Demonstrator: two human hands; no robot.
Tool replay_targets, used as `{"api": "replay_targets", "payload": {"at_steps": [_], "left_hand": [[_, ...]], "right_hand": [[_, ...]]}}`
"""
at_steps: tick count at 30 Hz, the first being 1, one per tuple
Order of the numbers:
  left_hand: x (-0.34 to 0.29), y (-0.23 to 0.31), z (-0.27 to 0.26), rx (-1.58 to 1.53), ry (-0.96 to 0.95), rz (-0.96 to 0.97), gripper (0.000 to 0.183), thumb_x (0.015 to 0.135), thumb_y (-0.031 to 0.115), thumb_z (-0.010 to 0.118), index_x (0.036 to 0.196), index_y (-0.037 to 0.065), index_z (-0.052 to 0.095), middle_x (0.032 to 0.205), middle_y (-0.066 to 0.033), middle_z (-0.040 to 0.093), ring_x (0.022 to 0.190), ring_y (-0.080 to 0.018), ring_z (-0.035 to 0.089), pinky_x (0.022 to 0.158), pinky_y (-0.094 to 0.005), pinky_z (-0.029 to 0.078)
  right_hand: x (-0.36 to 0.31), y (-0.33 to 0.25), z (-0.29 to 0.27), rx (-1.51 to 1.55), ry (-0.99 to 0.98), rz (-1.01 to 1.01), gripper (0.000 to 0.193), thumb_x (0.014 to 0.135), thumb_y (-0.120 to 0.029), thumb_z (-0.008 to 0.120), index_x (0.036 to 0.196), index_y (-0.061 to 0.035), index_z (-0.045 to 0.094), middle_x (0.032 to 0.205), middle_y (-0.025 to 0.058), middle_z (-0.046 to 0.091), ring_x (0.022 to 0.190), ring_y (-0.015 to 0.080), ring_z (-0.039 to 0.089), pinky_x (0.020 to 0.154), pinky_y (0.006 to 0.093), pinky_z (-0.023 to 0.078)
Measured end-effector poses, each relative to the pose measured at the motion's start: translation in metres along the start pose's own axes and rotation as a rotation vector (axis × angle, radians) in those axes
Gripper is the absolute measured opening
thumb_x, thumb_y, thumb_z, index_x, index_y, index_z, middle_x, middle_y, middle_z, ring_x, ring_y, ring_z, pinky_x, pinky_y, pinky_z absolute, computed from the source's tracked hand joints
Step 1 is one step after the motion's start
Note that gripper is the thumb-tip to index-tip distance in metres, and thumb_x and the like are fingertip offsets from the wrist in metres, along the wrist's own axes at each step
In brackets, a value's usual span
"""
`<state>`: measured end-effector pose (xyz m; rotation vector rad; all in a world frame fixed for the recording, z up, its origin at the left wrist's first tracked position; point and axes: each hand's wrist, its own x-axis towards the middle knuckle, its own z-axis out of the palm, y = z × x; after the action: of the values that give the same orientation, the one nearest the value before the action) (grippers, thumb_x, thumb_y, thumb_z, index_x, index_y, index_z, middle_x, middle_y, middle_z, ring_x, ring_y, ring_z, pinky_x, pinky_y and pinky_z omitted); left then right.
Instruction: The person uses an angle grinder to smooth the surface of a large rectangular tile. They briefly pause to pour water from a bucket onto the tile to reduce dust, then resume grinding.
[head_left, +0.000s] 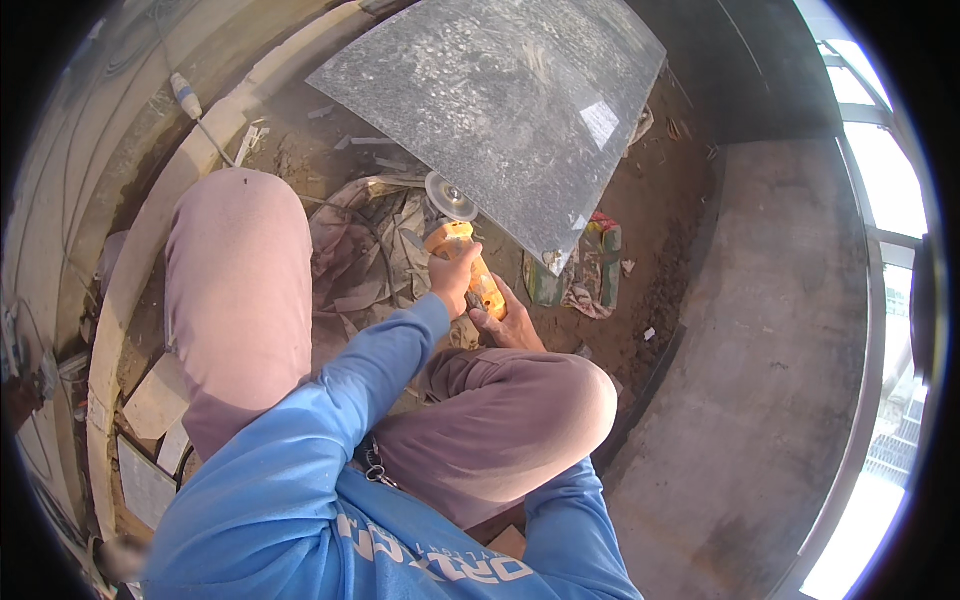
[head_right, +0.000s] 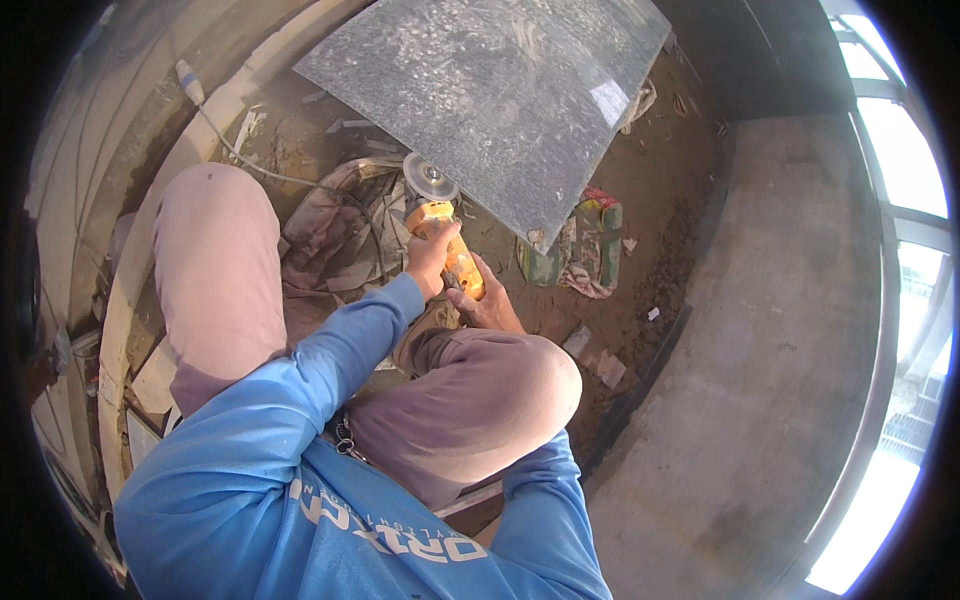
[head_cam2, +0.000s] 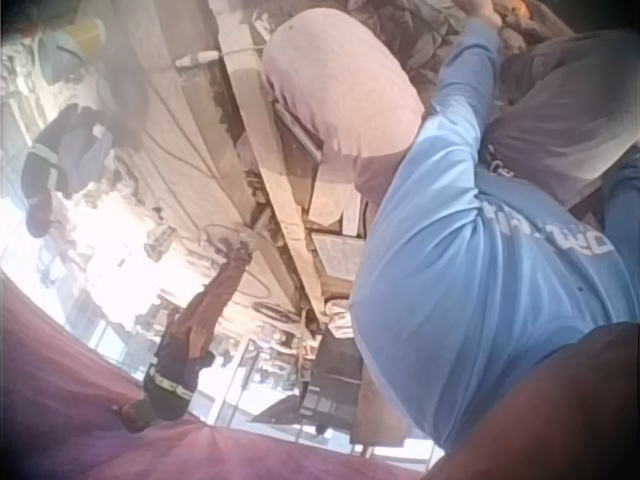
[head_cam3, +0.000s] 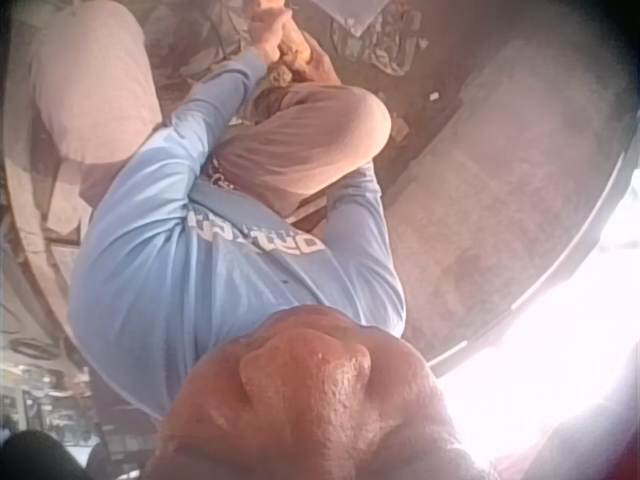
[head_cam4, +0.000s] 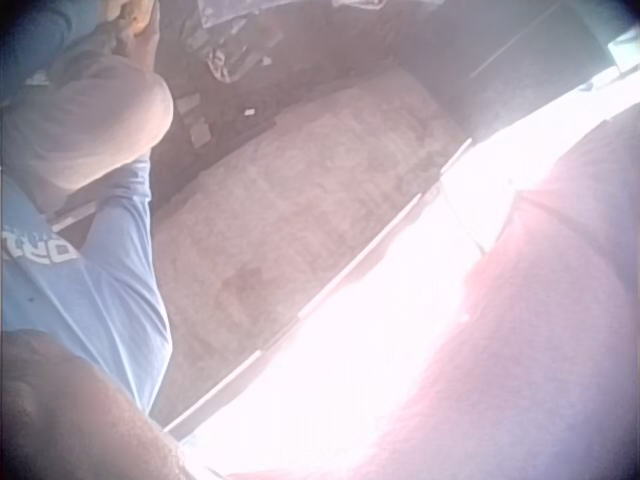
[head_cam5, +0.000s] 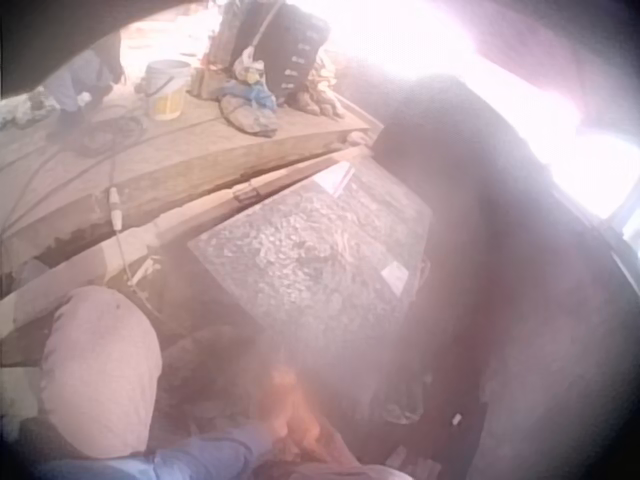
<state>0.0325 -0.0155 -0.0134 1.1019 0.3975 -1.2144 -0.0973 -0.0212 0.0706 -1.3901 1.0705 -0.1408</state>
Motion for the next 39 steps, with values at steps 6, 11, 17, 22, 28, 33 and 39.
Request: {"api": "replay_targets", "payload": {"at_steps": [6, 11, 17, 22, 28, 33, 39], "left_hand": [[-0.01, -0.001, 0.002, -0.006, -0.022, -0.016, 0.052, 0.079, 0.018, 0.081, 0.119, 0.001, 0.052, 0.107, -0.0089, 0.061, 0.094, -0.0203, 0.063, 0.08, -0.0377, 0.053], [-0.023, -0.015, 0.003, 0.051, 0.038, 0.007, 0.05, 0.08, 0.021, 0.08, 0.118, 0.0, 0.055, 0.109, -0.0092, 0.062, 0.096, -0.0199, 0.063, 0.08, -0.0389, 0.053], [-0.043, -0.025, 0.013, 0.074, 0.06, -0.019, 0.053, 0.079, 0.022, 0.081, 0.118, -0.001, 0.053, 0.108, -0.0106, 0.062, 0.097, -0.0215, 0.063, 0.082, -0.0396, 0.052], [-0.039, -0.038, 0.008, 0.066, 0.051, -0.017, 0.053, 0.078, 0.022, 0.081, 0.117, -0.002, 0.053, 0.108, -0.0113, 0.062, 0.094, -0.0219, 0.063, 0.081, -0.0394, 0.052], [-0.045, -0.043, 0.01, 0.083, 0.053, -0.023, 0.055, 0.078, 0.022, 0.082, 0.117, -0.002, 0.052, 0.107, -0.0112, 0.062, 0.093, -0.0218, 0.064, 0.079, -0.0387, 0.052], [-0.048, -0.044, 0.011, 0.104, 0.067, -0.019, 0.057, 0.077, 0.023, 0.082, 0.119, -0.002, 0.052, 0.107, -0.0107, 0.062, 0.092, -0.022, 0.064, 0.078, -0.0384, 0.052], [-0.044, -0.038, 0.01, 0.07, 0.044, -0.009, 0.05, 0.078, 0.022, 0.081, 0.114, -0.001, 0.056, 0.105, -0.01, 0.063, 0.091, -0.0211, 0.064, 0.077, -0.0386, 0.052]], "right_hand": [[-0.004, 0.009, -0.005, 0.052, -0.032, 0.014, 0.093, 0.083, -0.033, 0.081, 0.151, 0.0038, 0.028, 0.135, 0.0157, 0.056, 0.121, 0.0212, 0.055, 0.101, 0.0336, 0.044], [-0.021, 0.01, -0.008, 0.161, -0.06, 0.008, 0.088, 0.086, -0.025, 0.078, 0.151, 0.0034, 0.027, 0.136, 0.0142, 0.055, 0.122, 0.0194, 0.055, 0.101, 0.0325, 0.043], [-0.039, 0.019, -0.017, 0.269, -0.05, 0.027, 0.091, 0.086, -0.026, 0.08, 0.152, 0.0043, 0.024, 0.137, 0.0118, 0.052, 0.122, 0.0165, 0.053, 0.101, 0.0308, 0.042], [-0.044, 0.024, -0.02, 0.233, -0.037, 0.012, 0.085, 0.087, -0.017, 0.076, 0.152, 0.0028, 0.025, 0.137, 0.0128, 0.053, 0.123, 0.0172, 0.053, 0.101, 0.031, 0.043], [-0.05, 0.024, -0.024, 0.222, -0.036, 0.036, 0.089, 0.087, -0.019, 0.078, 0.152, 0.0039, 0.023, 0.139, 0.0119, 0.051, 0.125, 0.0173, 0.052, 0.103, 0.0313, 0.042], [-0.052, 0.027, -0.023, 0.268, -0.021, 0.042, 0.084, 0.088, -0.013, 0.076, 0.152, 0.004, 0.024, 0.138, 0.0122, 0.052, 0.123, 0.017, 0.053, 0.102, 0.031, 0.043], [-0.047, 0.024, -0.015, 0.311, -0.011, 0.014, 0.081, 0.088, -0.01, 0.074, 0.152, 0.0036, 0.025, 0.136, 0.0125, 0.054, 0.121, 0.0163, 0.054, 0.1, 0.0305, 0.044]]}}
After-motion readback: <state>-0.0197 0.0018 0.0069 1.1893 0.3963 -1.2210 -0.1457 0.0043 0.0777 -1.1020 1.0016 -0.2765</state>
